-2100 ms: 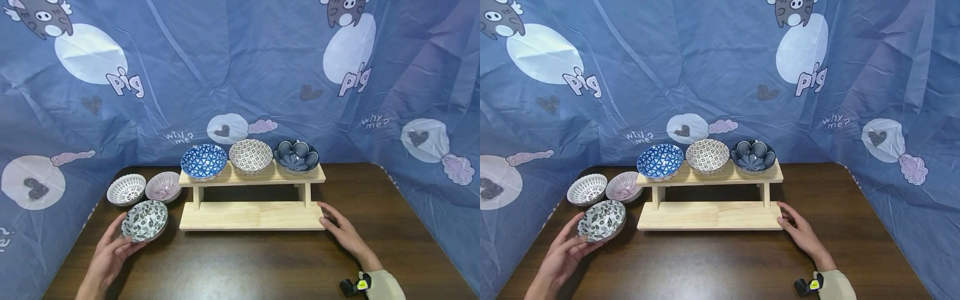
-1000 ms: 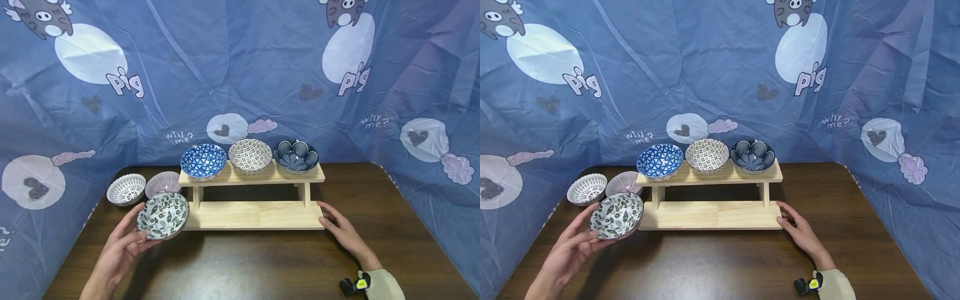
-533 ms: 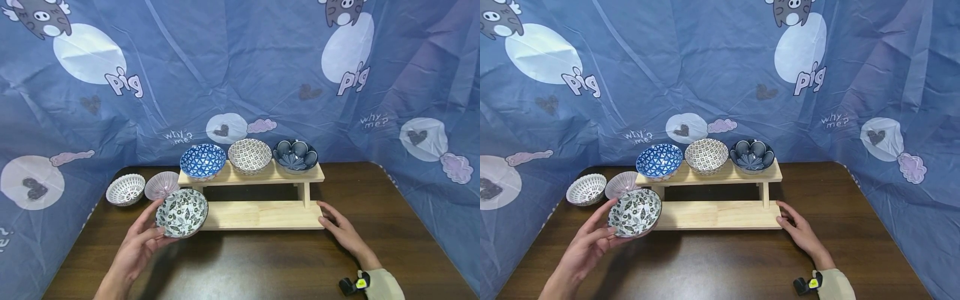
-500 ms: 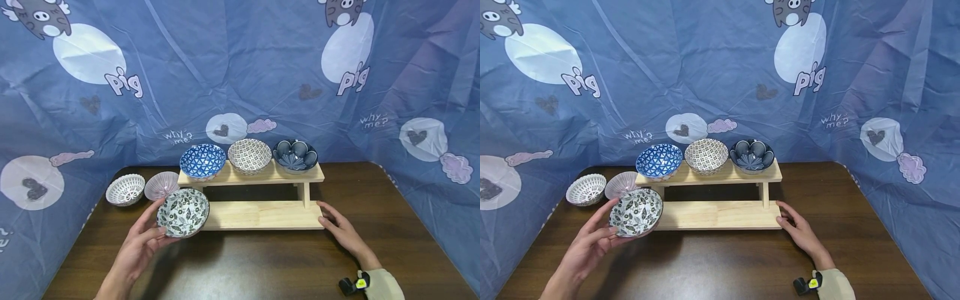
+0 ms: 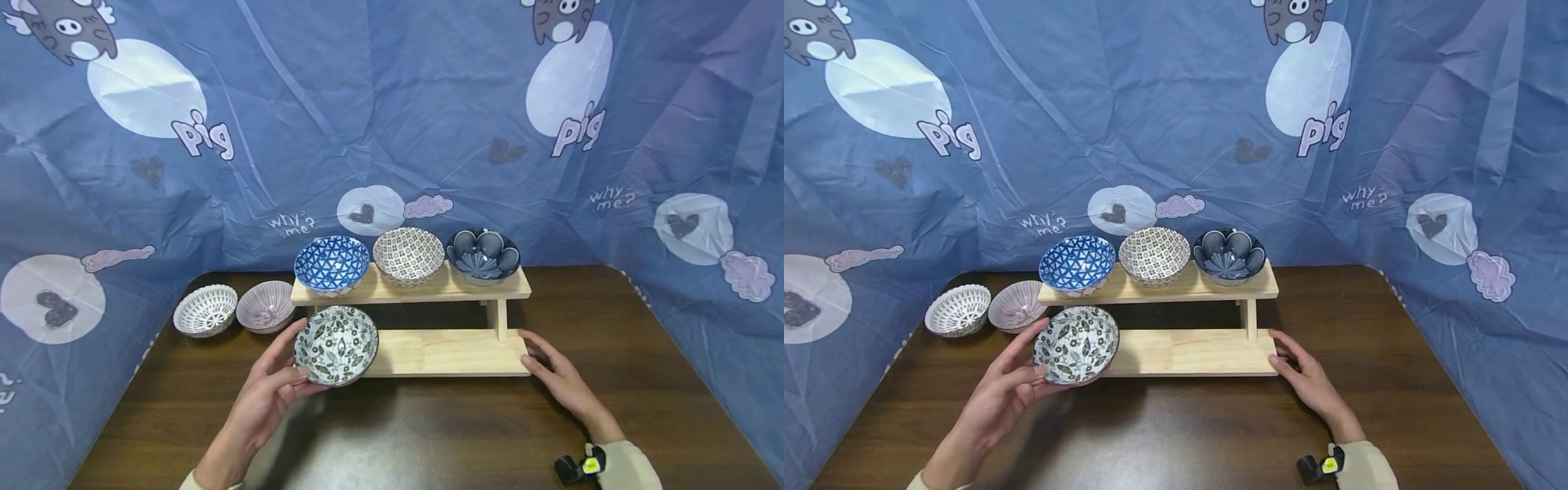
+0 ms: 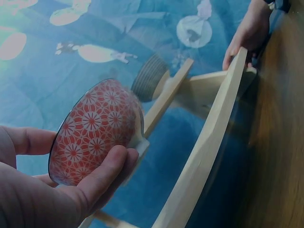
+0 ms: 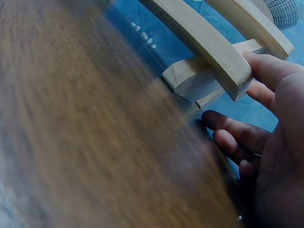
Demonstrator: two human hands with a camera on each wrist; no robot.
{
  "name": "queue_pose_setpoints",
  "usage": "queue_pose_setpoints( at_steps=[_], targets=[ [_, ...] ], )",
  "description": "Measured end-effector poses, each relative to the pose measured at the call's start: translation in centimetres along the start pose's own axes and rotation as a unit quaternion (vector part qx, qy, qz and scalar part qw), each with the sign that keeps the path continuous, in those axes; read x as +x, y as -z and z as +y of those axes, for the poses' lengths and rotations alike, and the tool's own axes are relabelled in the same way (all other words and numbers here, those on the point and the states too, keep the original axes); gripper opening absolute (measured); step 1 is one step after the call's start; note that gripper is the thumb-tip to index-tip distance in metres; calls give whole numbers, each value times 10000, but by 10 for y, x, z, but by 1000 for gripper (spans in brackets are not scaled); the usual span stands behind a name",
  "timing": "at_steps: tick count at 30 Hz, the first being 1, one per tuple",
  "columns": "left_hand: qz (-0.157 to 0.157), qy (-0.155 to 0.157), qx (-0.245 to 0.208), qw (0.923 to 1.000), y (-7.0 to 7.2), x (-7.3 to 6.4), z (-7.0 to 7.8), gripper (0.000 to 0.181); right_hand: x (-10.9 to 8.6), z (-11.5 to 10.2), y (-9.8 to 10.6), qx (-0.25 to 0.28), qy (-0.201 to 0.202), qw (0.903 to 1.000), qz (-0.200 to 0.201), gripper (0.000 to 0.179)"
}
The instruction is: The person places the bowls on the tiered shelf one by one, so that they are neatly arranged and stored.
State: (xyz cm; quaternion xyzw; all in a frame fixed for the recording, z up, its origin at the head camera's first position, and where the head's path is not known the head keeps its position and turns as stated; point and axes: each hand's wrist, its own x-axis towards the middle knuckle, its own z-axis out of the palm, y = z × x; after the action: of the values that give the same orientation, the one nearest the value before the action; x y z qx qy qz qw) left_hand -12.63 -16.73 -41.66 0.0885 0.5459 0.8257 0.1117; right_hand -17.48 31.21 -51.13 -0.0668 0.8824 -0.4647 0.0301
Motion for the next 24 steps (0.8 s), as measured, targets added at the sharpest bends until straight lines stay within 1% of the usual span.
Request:
queue_pose_setpoints(
  at_steps=[3, 9, 13, 17, 24],
  targets=[
    [-35, 57, 23, 10000, -8, 3, -2, 69, 0, 0, -1, 23, -1, 10000, -14, 52],
    [159, 406, 145, 9989, -27, 10, -3, 76, 1, 1, -1, -34, 19, 10000, 16, 52],
    [218, 581, 46, 9981, -39, 15, -5, 79, 1, 2, -1, -24, 54, 10000, 20, 52],
    [124, 654, -36, 9978, -48, 21, -11, 79, 1, 2, 0, 20, 85, 10000, 19, 52],
    [-36, 778, -19, 9970, -61, 31, -21, 81, 1, 0, 0, 18, -49, 10000, -50, 53]
  ],
)
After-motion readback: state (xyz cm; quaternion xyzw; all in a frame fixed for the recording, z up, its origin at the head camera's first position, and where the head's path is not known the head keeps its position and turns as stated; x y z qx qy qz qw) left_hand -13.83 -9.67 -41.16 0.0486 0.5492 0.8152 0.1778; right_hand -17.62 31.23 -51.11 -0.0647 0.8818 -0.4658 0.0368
